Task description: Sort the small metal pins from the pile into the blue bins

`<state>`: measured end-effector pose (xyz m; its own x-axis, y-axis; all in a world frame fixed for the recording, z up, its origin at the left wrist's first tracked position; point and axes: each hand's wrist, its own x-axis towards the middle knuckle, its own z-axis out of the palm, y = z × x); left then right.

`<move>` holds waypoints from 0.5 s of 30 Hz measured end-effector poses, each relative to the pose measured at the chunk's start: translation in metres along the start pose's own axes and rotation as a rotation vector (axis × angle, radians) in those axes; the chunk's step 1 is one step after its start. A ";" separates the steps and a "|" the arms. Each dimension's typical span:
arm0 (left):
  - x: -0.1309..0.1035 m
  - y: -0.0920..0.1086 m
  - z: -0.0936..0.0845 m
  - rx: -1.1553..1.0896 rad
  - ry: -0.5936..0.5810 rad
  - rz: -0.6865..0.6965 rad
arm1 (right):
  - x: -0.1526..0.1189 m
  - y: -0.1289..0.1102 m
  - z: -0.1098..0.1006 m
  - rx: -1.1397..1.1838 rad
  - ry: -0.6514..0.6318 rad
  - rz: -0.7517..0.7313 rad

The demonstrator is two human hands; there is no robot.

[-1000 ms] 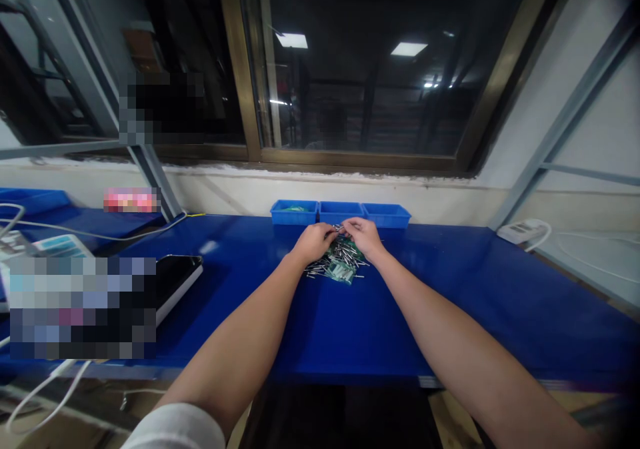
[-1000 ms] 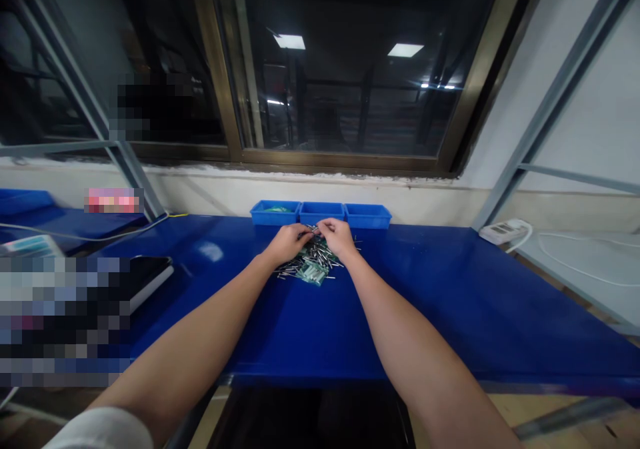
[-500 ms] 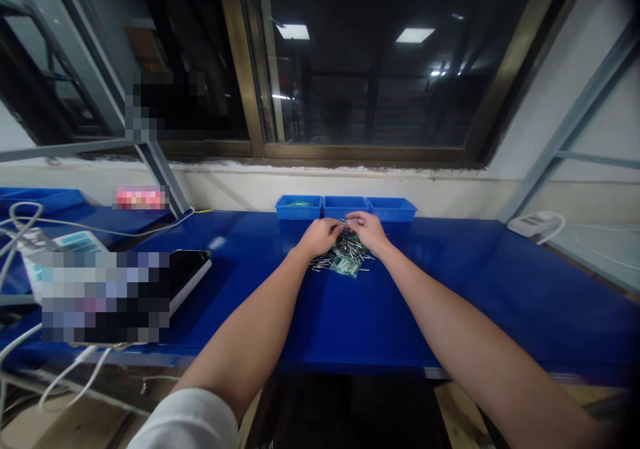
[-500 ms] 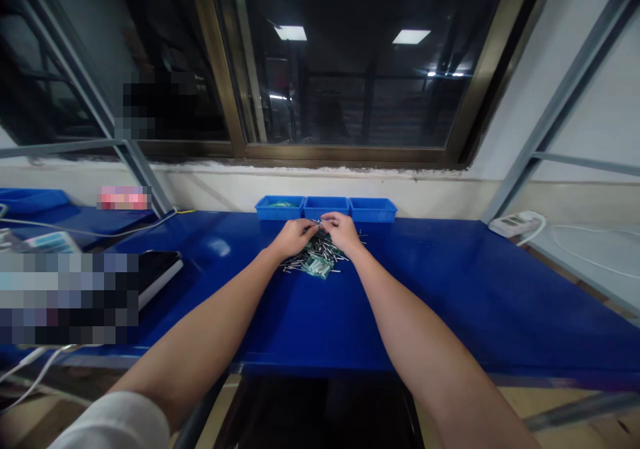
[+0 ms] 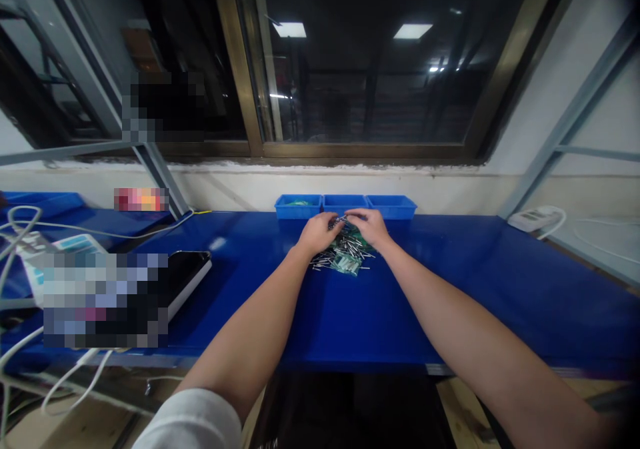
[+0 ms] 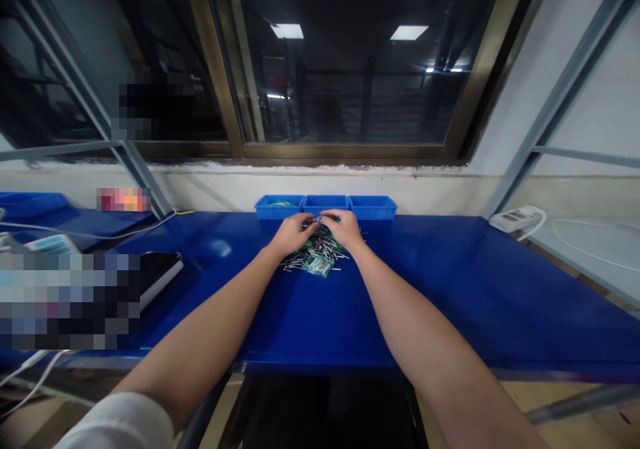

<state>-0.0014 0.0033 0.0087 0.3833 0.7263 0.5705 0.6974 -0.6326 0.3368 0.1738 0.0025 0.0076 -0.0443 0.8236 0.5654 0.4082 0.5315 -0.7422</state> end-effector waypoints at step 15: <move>0.000 -0.005 0.005 0.096 -0.096 -0.139 | 0.012 0.021 -0.004 -0.869 -0.218 0.196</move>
<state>-0.0022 0.0081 0.0031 0.3317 0.8304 0.4477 0.8007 -0.4988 0.3319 0.1857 0.0227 0.0005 -0.0372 0.9494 0.3117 0.9649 0.1153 -0.2360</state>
